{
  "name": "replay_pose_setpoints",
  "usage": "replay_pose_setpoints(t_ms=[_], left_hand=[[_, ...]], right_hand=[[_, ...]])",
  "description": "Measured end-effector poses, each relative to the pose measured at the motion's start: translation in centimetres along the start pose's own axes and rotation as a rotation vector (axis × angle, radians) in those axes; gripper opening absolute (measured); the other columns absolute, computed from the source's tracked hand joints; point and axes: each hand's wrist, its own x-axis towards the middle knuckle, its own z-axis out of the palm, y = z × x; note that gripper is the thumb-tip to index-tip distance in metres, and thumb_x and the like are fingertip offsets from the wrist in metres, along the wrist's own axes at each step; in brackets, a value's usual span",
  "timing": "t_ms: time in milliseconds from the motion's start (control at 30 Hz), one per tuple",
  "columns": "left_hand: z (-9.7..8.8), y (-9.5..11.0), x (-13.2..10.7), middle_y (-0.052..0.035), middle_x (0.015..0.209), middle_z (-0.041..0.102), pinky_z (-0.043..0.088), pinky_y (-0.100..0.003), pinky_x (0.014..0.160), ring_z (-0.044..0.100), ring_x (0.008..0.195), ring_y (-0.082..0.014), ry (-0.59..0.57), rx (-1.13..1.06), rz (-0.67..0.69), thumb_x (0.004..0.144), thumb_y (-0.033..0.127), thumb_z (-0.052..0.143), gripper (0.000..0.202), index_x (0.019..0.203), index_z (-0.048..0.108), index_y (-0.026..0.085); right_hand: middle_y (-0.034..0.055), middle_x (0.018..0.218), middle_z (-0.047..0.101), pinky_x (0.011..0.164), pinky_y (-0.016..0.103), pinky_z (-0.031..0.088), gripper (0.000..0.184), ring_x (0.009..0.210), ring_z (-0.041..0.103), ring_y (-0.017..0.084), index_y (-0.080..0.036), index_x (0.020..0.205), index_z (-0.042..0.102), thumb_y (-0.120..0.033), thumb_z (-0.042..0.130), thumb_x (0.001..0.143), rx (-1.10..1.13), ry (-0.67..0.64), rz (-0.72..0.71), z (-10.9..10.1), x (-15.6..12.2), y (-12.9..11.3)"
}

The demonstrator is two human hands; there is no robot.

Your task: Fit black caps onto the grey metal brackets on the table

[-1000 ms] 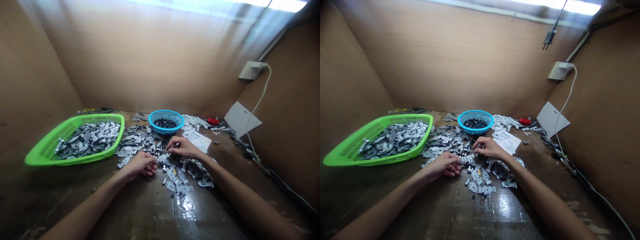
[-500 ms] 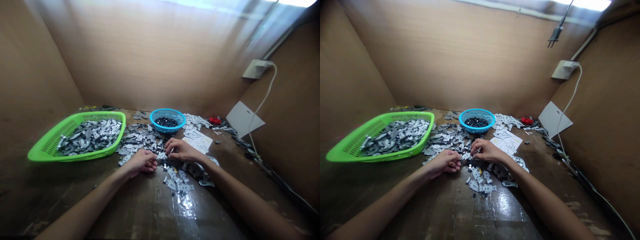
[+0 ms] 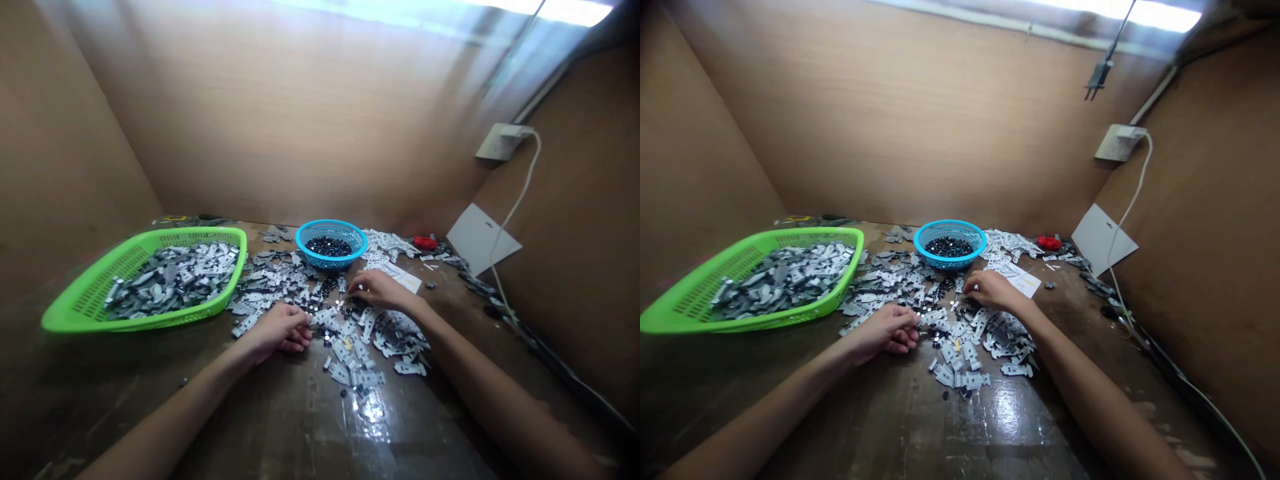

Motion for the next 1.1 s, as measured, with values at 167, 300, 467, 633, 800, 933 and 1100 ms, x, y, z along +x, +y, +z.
replay_pose_setpoints(t_ms=[167, 300, 467, 633, 800, 933, 1100], left_hand=[[0.0, 0.0, 0.0, -0.0041, 0.068, 0.064, 0.047, -0.021, 0.051, 0.061, 0.059, -0.0125, -0.004, 0.004, -0.006, 0.067, 0.043, 0.061, 0.03, 0.073, 0.052, 0.015], [0.0, 0.0, -0.1, -0.004, 0.068, 0.064, 0.047, -0.022, 0.052, 0.061, 0.06, -0.0129, -0.013, 0.007, -0.007, 0.068, 0.043, 0.06, 0.03, 0.074, 0.052, 0.015], [0.0, 0.1, -0.2, -0.0041, 0.068, 0.064, 0.047, -0.022, 0.052, 0.061, 0.06, -0.013, -0.018, 0.005, -0.013, 0.068, 0.041, 0.06, 0.028, 0.074, 0.051, 0.015], [0.1, 0.2, -0.3, -0.0046, 0.068, 0.064, 0.046, -0.022, 0.052, 0.062, 0.06, -0.0133, -0.008, 0.011, -0.017, 0.067, 0.042, 0.061, 0.029, 0.075, 0.052, 0.015], [0.1, 0.1, -0.3, -0.0054, 0.069, 0.065, 0.046, -0.021, 0.051, 0.062, 0.06, -0.0135, -0.009, 0.021, -0.01, 0.066, 0.043, 0.061, 0.031, 0.074, 0.053, 0.014], [0.1, 0.0, -0.2, -0.0057, 0.069, 0.065, 0.046, -0.02, 0.05, 0.062, 0.06, -0.0135, -0.009, 0.02, -0.007, 0.066, 0.042, 0.061, 0.03, 0.075, 0.053, 0.014], [0.0, -0.1, -0.1, -0.0058, 0.069, 0.065, 0.044, -0.018, 0.047, 0.063, 0.059, -0.0136, -0.019, 0.008, -0.005, 0.066, 0.04, 0.06, 0.029, 0.074, 0.053, 0.014]], right_hand=[[0.0007, 0.083, 0.063, 0.062, 0.023, 0.036, 0.017, 0.075, 0.056, 0.016, -0.028, 0.086, 0.069, -0.022, 0.059, 0.075, -0.142, -0.06, -0.069, 0.7, 0.0, 0.1], [0.0018, 0.083, 0.061, 0.063, 0.023, 0.036, 0.015, 0.075, 0.055, 0.015, -0.025, 0.086, 0.068, -0.022, 0.058, 0.075, -0.127, -0.02, -0.071, 0.5, -0.2, -0.1], [0.0025, 0.085, 0.061, 0.067, 0.024, 0.04, 0.015, 0.074, 0.054, 0.014, -0.019, 0.088, 0.064, -0.019, 0.055, 0.076, 0.081, 0.082, -0.069, 0.1, -0.1, -1.4], [0.0019, 0.084, 0.061, 0.065, 0.024, 0.042, 0.013, 0.071, 0.054, 0.013, -0.018, 0.085, 0.063, -0.019, 0.057, 0.074, 0.247, 0.128, -0.063, 0.1, 0.1, -2.6], [0.0014, 0.081, 0.063, 0.063, 0.023, 0.043, 0.013, 0.068, 0.055, 0.012, -0.018, 0.085, 0.063, -0.017, 0.057, 0.074, 0.329, 0.137, -0.106, 0.0, 0.0, -4.7], [0.0019, 0.079, 0.064, 0.063, 0.024, 0.045, 0.013, 0.068, 0.057, 0.012, -0.017, 0.087, 0.063, -0.021, 0.055, 0.077, 0.424, 0.13, -0.094, 0.0, -0.1, -6.0], [0.0037, 0.085, 0.062, 0.071, 0.027, 0.045, 0.011, 0.079, 0.057, 0.015, -0.018, 0.086, 0.064, -0.022, 0.059, 0.077, 0.451, 0.208, -0.153, 1.2, 0.2, -7.0]])
